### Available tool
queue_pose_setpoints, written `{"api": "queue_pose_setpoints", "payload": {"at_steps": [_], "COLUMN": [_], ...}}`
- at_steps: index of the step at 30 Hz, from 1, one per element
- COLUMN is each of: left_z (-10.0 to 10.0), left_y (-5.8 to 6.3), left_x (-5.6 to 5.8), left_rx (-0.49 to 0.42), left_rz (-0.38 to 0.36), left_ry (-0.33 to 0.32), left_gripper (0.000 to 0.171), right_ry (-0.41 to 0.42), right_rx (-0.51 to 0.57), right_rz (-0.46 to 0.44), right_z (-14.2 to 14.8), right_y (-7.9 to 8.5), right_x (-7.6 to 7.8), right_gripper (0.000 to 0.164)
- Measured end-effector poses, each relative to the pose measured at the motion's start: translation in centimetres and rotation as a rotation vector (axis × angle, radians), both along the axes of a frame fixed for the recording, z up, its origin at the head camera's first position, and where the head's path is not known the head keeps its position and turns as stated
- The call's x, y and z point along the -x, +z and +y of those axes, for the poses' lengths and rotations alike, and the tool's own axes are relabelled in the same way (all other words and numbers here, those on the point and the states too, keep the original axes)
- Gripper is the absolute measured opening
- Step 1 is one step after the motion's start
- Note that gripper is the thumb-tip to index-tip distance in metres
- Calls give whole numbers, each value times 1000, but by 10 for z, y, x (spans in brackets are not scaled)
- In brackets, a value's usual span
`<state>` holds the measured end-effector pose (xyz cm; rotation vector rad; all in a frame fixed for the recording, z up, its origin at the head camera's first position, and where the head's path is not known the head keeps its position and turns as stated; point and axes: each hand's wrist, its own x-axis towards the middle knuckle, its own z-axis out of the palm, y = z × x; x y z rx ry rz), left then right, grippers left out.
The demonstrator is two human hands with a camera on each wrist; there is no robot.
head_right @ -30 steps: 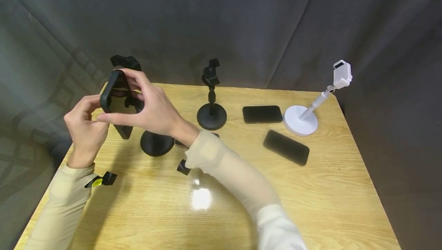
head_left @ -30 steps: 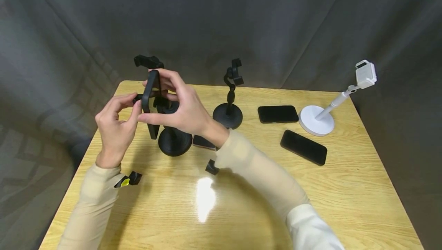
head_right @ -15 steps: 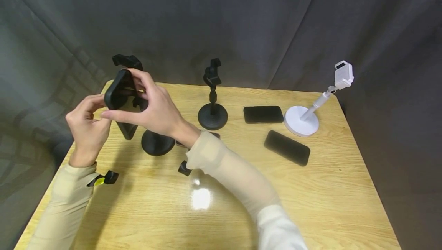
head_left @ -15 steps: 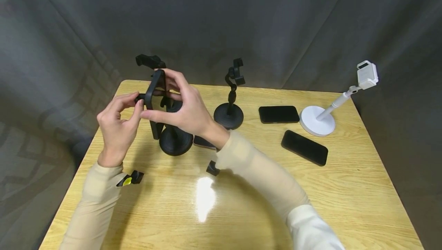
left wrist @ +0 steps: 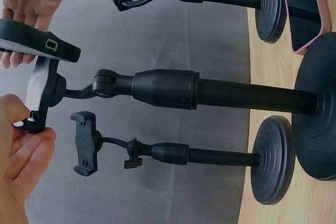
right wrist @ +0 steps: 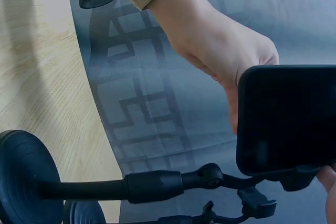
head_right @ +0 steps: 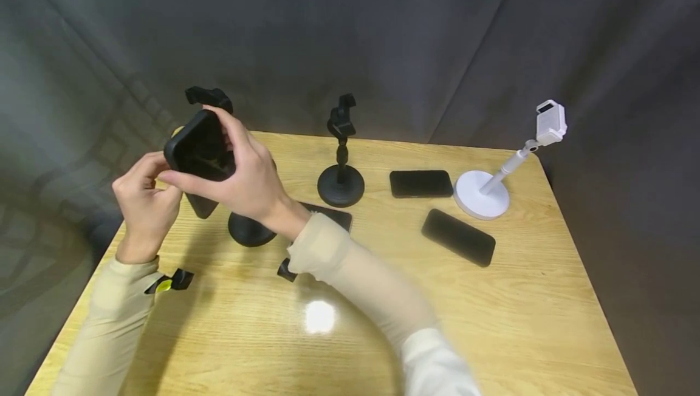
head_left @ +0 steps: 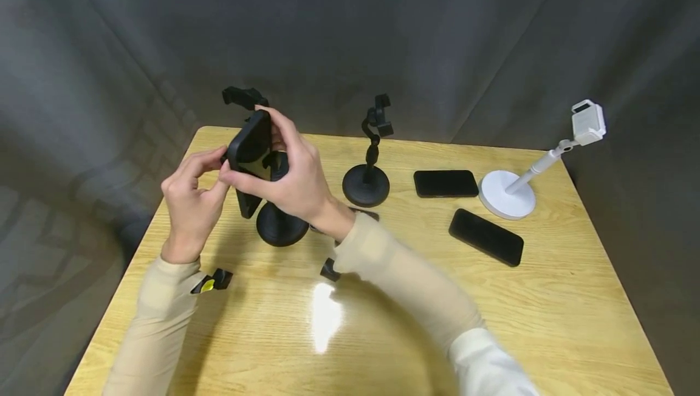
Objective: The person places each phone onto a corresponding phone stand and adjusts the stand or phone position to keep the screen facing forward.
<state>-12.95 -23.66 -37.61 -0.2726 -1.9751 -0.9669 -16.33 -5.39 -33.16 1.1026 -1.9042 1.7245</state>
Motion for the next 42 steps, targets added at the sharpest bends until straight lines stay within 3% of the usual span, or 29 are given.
{"api": "queue_pose_setpoints", "payload": {"at_steps": [7, 12, 23, 27, 33, 42], "left_z": [2, 4, 2, 4, 6, -1], "left_y": [0, -2, -2, -3, -4, -1], "left_x": [1, 0, -3, -5, -5, -7], "left_rx": [-28, -40, -19, -17, -19, 15], "left_rz": [24, 33, 18, 32, 43, 22], "left_ry": [31, 43, 37, 36, 15, 15], "left_gripper": [19, 15, 7, 5, 5, 5], "right_ry": [-125, -176, -202, -283, -413, -455], "right_rx": [89, 126, 100, 49, -17, -37], "right_rz": [125, 147, 67, 56, 97, 168], "right_z": [-15, -24, -36, -42, -48, -50], "right_y": [-6, -10, -10, -12, -15, -13], "right_x": [5, 7, 4, 4, 6, 9], "right_gripper": [91, 90, 89, 92, 94, 95]}}
